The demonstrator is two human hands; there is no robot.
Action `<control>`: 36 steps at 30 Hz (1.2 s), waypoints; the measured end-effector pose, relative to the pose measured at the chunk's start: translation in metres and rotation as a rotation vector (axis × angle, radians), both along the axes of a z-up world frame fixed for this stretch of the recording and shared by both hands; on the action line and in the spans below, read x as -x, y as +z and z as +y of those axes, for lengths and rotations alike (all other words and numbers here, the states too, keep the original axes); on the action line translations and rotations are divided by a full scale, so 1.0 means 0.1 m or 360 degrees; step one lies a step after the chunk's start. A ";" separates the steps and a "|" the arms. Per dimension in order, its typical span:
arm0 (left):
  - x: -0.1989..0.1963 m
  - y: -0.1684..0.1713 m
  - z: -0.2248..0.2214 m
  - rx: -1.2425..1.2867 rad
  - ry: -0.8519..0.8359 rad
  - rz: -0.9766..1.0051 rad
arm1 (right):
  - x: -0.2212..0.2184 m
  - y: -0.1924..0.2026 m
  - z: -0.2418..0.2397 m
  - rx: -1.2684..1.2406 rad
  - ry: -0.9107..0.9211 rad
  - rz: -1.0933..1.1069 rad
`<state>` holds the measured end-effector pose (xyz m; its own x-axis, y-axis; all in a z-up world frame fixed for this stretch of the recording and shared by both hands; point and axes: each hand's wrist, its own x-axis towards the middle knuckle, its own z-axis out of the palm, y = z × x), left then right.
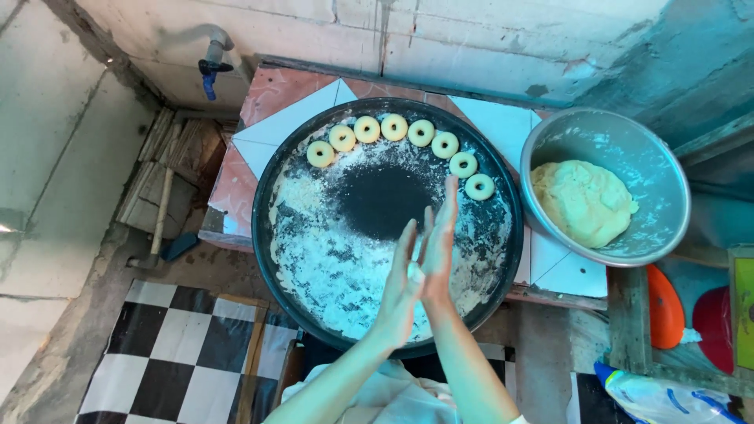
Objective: Forming donut shapes from raw dough by hand and arranging them on a floured tray.
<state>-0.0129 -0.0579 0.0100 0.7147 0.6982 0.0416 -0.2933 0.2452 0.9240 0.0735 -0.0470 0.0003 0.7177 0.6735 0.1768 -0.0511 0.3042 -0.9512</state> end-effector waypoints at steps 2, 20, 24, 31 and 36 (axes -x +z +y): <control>0.02 -0.13 -0.08 -0.0252 -0.0054 0.0131 | -0.06 -0.03 -0.05 0.0090 -0.0034 -0.0104; 0.57 -0.29 0.84 -0.0984 0.0314 0.0567 | -0.54 -0.40 0.26 0.0664 0.0247 -0.0480; 1.07 -0.63 1.37 -0.1848 0.1000 0.1400 | -0.63 -0.50 0.47 0.1556 0.0602 -0.1717; 1.08 -0.90 1.38 -0.1705 0.0877 0.1759 | -0.18 -0.52 1.14 0.1596 0.0708 -0.2087; 1.12 -0.90 1.44 -0.1539 0.0929 0.1567 | -0.81 -0.73 1.51 0.2010 0.0308 -0.2116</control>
